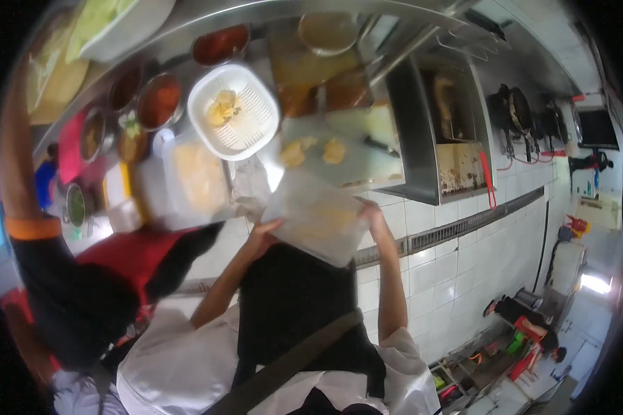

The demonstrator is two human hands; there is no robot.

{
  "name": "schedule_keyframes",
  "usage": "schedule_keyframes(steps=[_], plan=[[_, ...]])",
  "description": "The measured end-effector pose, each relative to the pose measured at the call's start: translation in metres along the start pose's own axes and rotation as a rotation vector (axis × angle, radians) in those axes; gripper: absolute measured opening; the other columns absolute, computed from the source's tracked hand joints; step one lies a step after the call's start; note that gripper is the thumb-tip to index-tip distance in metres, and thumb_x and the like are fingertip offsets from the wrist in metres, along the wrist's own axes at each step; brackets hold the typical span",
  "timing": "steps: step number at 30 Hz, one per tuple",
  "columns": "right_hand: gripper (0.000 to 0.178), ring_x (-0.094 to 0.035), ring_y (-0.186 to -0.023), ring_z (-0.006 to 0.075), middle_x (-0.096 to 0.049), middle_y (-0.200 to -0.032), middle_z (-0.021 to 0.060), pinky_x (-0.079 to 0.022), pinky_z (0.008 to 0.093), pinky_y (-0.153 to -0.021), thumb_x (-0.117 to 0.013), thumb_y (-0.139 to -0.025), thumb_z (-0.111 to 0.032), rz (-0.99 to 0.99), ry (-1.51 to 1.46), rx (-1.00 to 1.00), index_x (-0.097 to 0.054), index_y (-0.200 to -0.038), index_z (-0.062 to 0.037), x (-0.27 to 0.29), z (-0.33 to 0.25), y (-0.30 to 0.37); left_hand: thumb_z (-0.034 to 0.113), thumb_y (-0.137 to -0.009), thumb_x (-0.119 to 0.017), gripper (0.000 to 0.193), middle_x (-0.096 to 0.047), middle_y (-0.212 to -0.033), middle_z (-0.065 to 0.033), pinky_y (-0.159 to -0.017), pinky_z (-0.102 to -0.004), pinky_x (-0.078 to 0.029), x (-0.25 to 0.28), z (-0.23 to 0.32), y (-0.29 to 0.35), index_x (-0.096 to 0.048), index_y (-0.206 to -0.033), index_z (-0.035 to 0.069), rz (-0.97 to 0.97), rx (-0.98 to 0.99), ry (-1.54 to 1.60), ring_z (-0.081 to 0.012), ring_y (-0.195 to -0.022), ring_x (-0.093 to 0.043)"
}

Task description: The person is peeling and cutting potatoes into wedges, then placing them into a deep fryer to cook.

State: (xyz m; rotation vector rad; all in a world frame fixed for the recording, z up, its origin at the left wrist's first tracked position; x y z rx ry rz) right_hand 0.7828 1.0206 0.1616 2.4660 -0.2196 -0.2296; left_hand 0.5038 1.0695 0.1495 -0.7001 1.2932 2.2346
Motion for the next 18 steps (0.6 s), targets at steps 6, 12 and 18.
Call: schedule_keyframes(steps=[6,12,18], plan=[[0.051,-0.059,-0.095,0.0255,-0.062,-0.113,0.013,-0.046,0.0362,-0.088,-0.062,-0.078,-0.025,0.037,0.206,0.18,-0.055,-0.123,-0.0011,-0.048,-0.025,-0.073,0.024,-0.087,-0.061,0.055,-0.055,-0.125,-0.0178,-0.103,-0.047,-0.042,0.04,-0.009,0.016,-0.043,-0.132,-0.002,0.172,-0.216,0.139,-0.0299,-0.118,-0.053],[0.038,-0.053,-0.109,0.0388,-0.058,-0.115,0.0185,-0.045,0.0446,-0.092,-0.066,-0.076,-0.017,0.198,0.941,0.965,-0.06,-0.112,-0.0075,-0.147,-0.131,-0.076,0.017,-0.082,-0.064,0.059,-0.058,-0.119,-0.0145,-0.098,-0.0446,-0.045,0.043,0.004,0.032,-0.043,-0.134,0.0,0.24,-0.353,0.133,-0.0281,-0.113,-0.056],[0.037,-0.053,-0.111,0.0334,-0.057,-0.116,0.0156,-0.043,0.0448,-0.095,-0.07,-0.073,-0.017,-0.219,1.163,0.677,-0.063,-0.11,-0.0106,-0.18,-0.124,-0.138,0.013,-0.073,-0.064,0.062,-0.061,-0.111,-0.0167,-0.096,-0.0419,-0.046,0.078,-0.01,0.071,-0.047,-0.129,-0.006,0.493,-0.576,0.183,-0.0293,-0.102,-0.06]])
Point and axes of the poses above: each hand's wrist, its own y-axis away from the middle knuckle, its own x-axis out of the back of the hand, z = x × y, the point moved 10 cm from there along -y, towards the middle knuckle
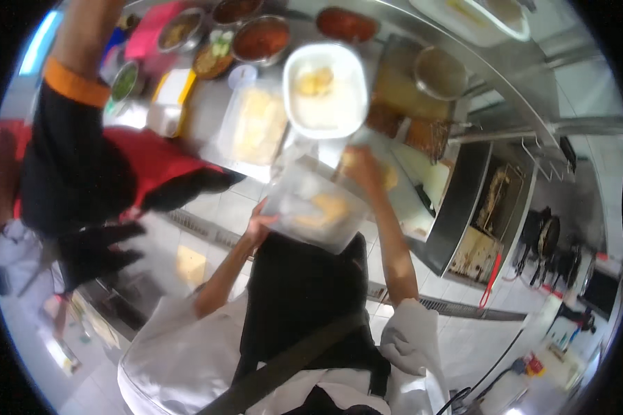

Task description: The person is peeling and cutting potatoes into wedges, then placing them into a deep fryer to cook.

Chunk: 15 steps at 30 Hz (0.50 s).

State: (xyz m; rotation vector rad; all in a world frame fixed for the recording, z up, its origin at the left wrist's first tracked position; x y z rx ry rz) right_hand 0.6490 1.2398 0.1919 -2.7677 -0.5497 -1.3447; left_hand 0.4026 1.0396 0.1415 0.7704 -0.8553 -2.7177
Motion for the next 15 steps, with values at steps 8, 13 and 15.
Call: schedule_keyframes(steps=[8,13,15], plan=[[0.031,-0.058,-0.099,0.0325,-0.064,-0.094,0.0134,-0.047,0.0447,-0.086,-0.069,-0.078,-0.019,0.424,0.375,0.228,-0.063,-0.108,-0.0128,0.043,-0.057,0.035,0.022,-0.081,-0.057,0.032,-0.063,-0.101,-0.014,-0.084,-0.0409,-0.051,0.087,0.063,0.076,-0.057,-0.105,0.0,0.378,-0.198,0.526,-0.0283,-0.097,-0.061],[0.033,-0.061,-0.071,0.0268,-0.064,-0.089,0.0127,-0.049,0.0386,-0.066,-0.063,-0.087,-0.024,0.078,-0.981,-0.354,-0.056,-0.113,-0.0052,-0.048,-0.075,0.012,0.023,-0.082,-0.053,0.051,-0.057,-0.122,-0.0183,-0.098,-0.0495,-0.045,0.114,0.112,0.042,-0.049,-0.125,-0.002,0.432,-0.417,0.655,-0.0331,-0.119,-0.052],[0.034,-0.061,-0.072,0.0251,-0.064,-0.088,0.0119,-0.049,0.0362,-0.065,-0.063,-0.087,-0.023,0.062,-1.529,-0.488,-0.054,-0.113,-0.0031,-0.074,-0.073,-0.01,0.021,-0.084,-0.053,0.052,-0.054,-0.126,-0.019,-0.1,-0.0499,-0.046,0.097,0.143,0.026,-0.046,-0.127,-0.005,0.43,-0.515,0.617,-0.0348,-0.119,-0.052]])
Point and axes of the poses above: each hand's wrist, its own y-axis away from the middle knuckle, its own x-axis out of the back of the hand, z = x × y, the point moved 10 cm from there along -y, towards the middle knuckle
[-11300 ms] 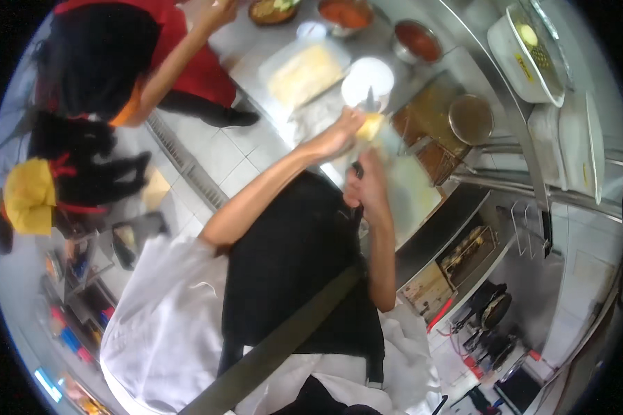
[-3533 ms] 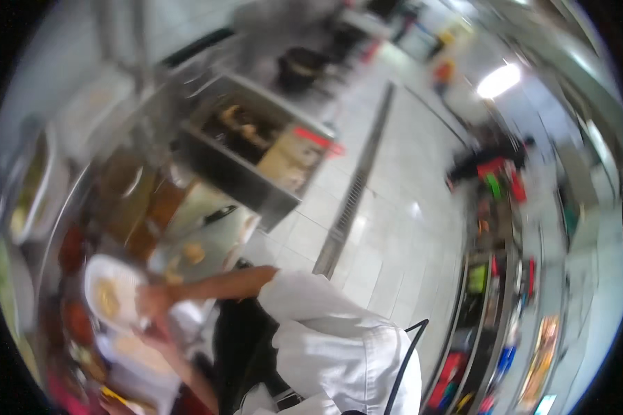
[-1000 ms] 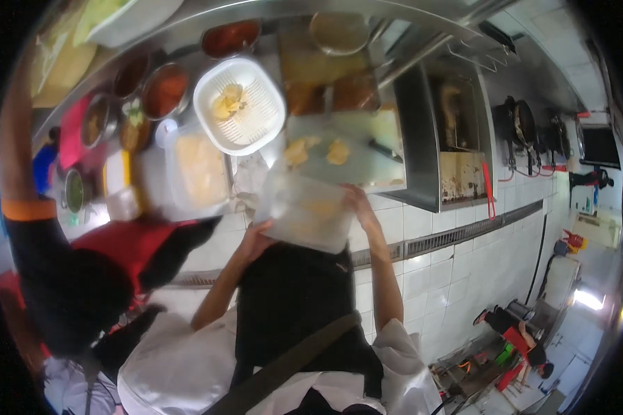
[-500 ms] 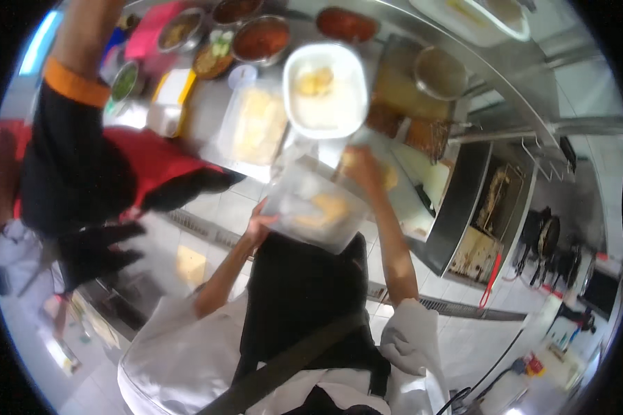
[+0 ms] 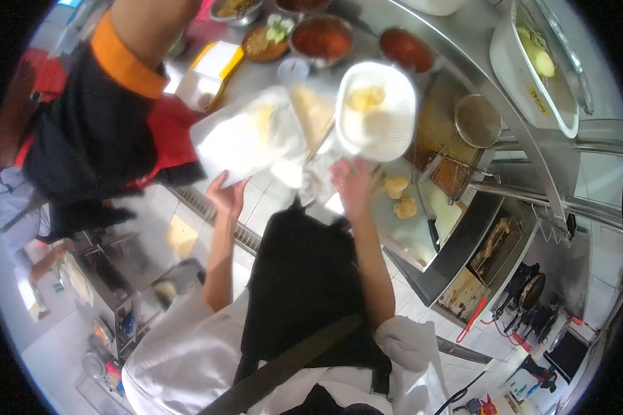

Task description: The person is peeling and cutting potatoes into wedges, then placing them into a deep fryer to cook.

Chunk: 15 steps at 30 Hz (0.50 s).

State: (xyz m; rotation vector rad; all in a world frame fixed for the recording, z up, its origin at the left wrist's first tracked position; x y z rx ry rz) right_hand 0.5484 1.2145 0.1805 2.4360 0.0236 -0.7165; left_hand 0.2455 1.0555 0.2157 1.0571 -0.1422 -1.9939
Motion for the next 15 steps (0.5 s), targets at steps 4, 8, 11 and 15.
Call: schedule_keyframes(steps=[4,8,11,15], plan=[[0.039,-0.063,-0.09,0.0259,-0.061,-0.106,0.012,-0.056,0.0376,-0.072,-0.057,-0.088,-0.019,0.1,-0.272,-0.036,-0.05,-0.122,-0.0027,0.008,-0.009,-0.043,0.021,-0.086,-0.054,0.052,-0.051,-0.13,-0.0189,-0.103,-0.0492,-0.044,-0.027,-0.035,-0.035,-0.042,-0.129,-0.006,-0.133,0.068,0.073,-0.0355,-0.12,-0.05],[0.037,-0.056,-0.075,0.0185,-0.06,-0.099,0.0101,-0.048,0.0328,-0.067,-0.059,-0.083,-0.019,0.244,-0.243,0.162,-0.052,-0.116,-0.0014,0.038,-0.035,-0.051,0.025,-0.095,-0.05,0.048,-0.047,-0.133,-0.0177,-0.104,-0.0451,-0.045,-0.066,-0.074,-0.03,-0.041,-0.131,-0.004,-0.203,0.181,0.008,-0.0334,-0.123,-0.047],[0.036,-0.053,-0.073,0.0179,-0.058,-0.105,0.0112,-0.048,0.0329,-0.067,-0.058,-0.083,-0.016,0.404,-0.053,0.208,-0.051,-0.115,0.0,0.062,-0.053,-0.037,0.041,-0.097,-0.05,0.056,-0.048,-0.132,-0.0146,-0.102,-0.041,-0.046,-0.058,-0.086,-0.022,-0.039,-0.136,0.004,-0.093,0.18,-0.13,-0.0287,-0.12,-0.049],[0.041,-0.055,-0.079,0.0163,-0.057,-0.106,0.0082,-0.049,0.0326,-0.062,-0.064,-0.084,-0.016,0.402,-0.016,0.255,-0.05,-0.119,-0.0024,0.062,-0.054,-0.024,0.058,-0.093,-0.045,0.07,-0.046,-0.133,-0.0067,-0.091,-0.038,-0.044,-0.031,-0.104,-0.028,-0.029,-0.146,0.014,-0.106,0.37,-0.514,-0.0221,-0.112,-0.052]])
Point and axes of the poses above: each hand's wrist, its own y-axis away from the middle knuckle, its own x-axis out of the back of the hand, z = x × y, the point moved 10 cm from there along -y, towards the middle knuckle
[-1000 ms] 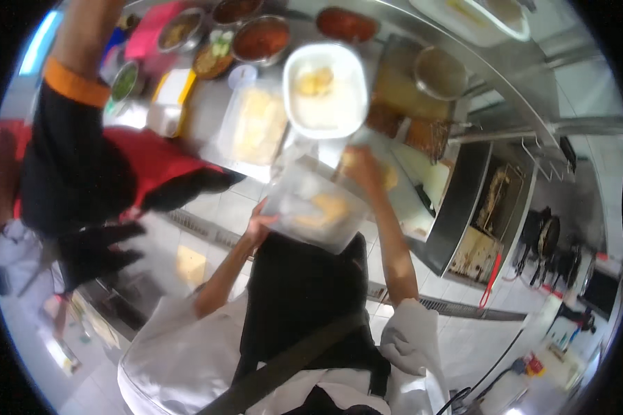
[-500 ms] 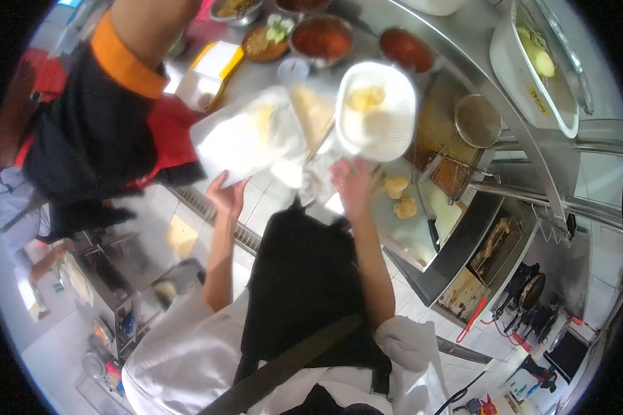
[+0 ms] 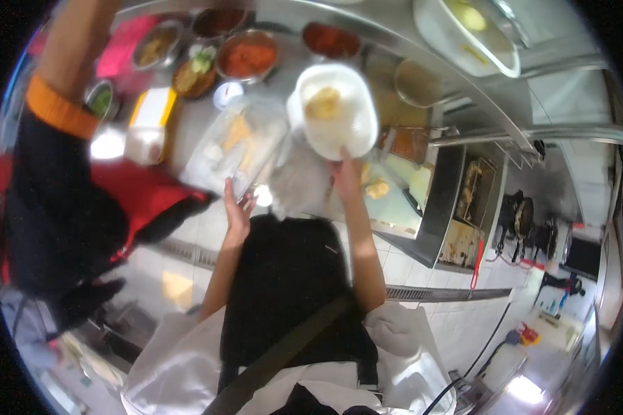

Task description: The person is peeling and cutting potatoes into wedges, then placing them into a deep fryer to cook.

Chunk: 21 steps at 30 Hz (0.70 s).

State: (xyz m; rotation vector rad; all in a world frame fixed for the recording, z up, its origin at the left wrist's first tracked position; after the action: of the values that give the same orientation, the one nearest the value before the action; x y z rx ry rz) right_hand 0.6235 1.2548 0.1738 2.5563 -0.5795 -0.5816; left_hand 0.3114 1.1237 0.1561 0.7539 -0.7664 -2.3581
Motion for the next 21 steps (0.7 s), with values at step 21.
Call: schedule_keyframes(steps=[21], plan=[[0.076,-0.037,-0.131,0.042,-0.044,-0.137,0.0265,-0.032,0.0503,-0.105,-0.072,-0.078,-0.038,-0.395,0.738,1.083,-0.043,-0.137,0.0002,-0.074,-0.037,0.132,0.045,-0.099,-0.043,0.075,-0.022,-0.154,-0.0213,-0.116,-0.0351,-0.014,0.054,0.097,-0.037,-0.022,-0.145,-0.01,0.36,-0.549,-0.204,-0.0278,-0.142,-0.022]])
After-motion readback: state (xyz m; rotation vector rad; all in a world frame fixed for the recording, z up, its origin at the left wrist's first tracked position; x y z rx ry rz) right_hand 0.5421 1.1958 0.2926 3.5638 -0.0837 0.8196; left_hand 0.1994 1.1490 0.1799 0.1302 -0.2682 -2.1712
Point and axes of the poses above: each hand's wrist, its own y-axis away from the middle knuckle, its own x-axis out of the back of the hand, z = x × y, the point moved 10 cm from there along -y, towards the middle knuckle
